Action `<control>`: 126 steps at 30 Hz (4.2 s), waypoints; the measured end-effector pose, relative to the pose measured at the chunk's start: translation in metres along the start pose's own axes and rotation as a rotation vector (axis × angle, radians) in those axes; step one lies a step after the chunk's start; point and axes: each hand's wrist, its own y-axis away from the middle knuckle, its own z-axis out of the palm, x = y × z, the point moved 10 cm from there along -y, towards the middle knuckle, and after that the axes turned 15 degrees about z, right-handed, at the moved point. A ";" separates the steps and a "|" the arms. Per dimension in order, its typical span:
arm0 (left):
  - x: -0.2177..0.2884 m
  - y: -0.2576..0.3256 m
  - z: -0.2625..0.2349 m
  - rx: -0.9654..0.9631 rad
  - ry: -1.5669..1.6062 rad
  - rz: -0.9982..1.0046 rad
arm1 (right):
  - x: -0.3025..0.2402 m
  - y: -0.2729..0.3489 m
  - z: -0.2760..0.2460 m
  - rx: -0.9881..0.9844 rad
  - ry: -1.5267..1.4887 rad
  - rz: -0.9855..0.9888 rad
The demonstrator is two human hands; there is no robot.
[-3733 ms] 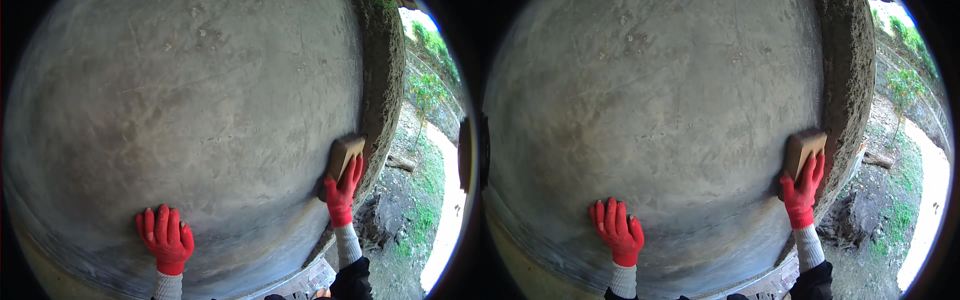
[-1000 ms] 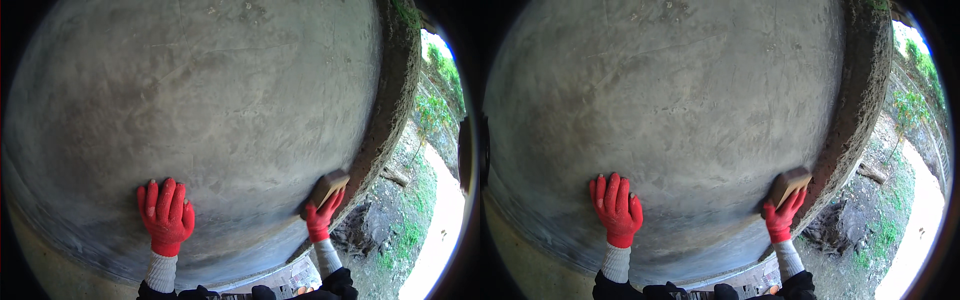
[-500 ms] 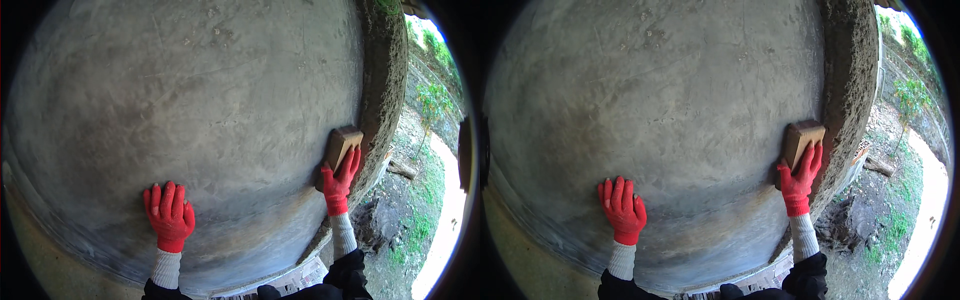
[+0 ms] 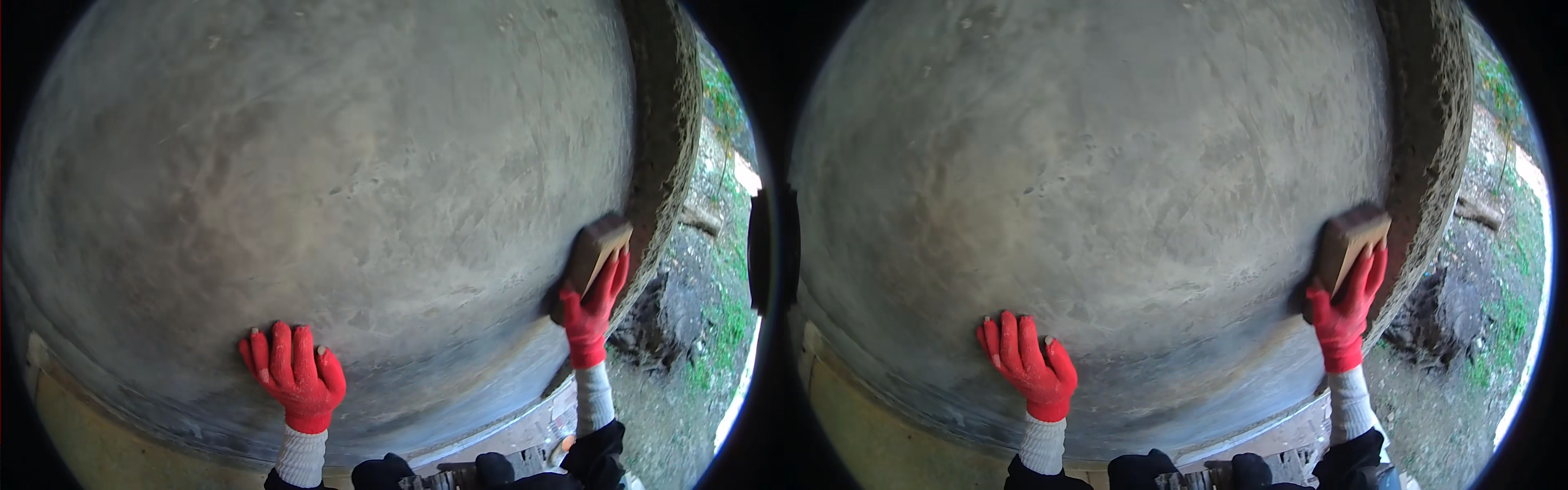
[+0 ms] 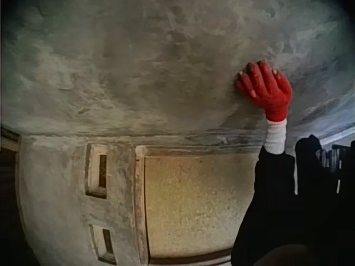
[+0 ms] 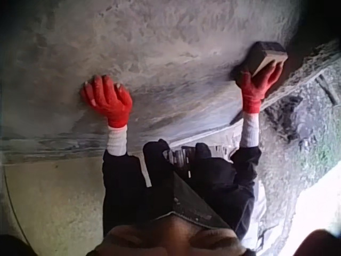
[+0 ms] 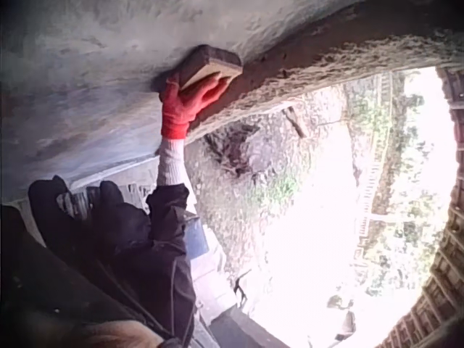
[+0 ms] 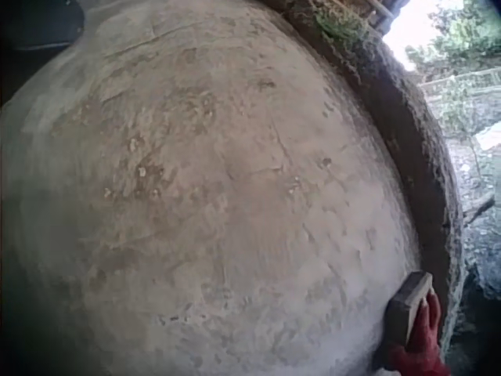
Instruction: The person rubs a sanding block against a concrete wall using a circular motion while wearing red gloves.
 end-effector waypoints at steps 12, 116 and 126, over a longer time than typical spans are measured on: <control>-0.007 0.024 -0.001 -0.009 -0.062 -0.019 | 0.034 0.081 0.007 -0.088 0.040 0.033; -0.007 0.009 -0.010 0.176 0.153 -0.061 | -0.048 0.176 0.054 -0.221 0.233 -0.463; -0.013 0.018 -0.021 0.180 0.170 -0.103 | -0.201 0.065 0.048 -0.178 0.045 -0.357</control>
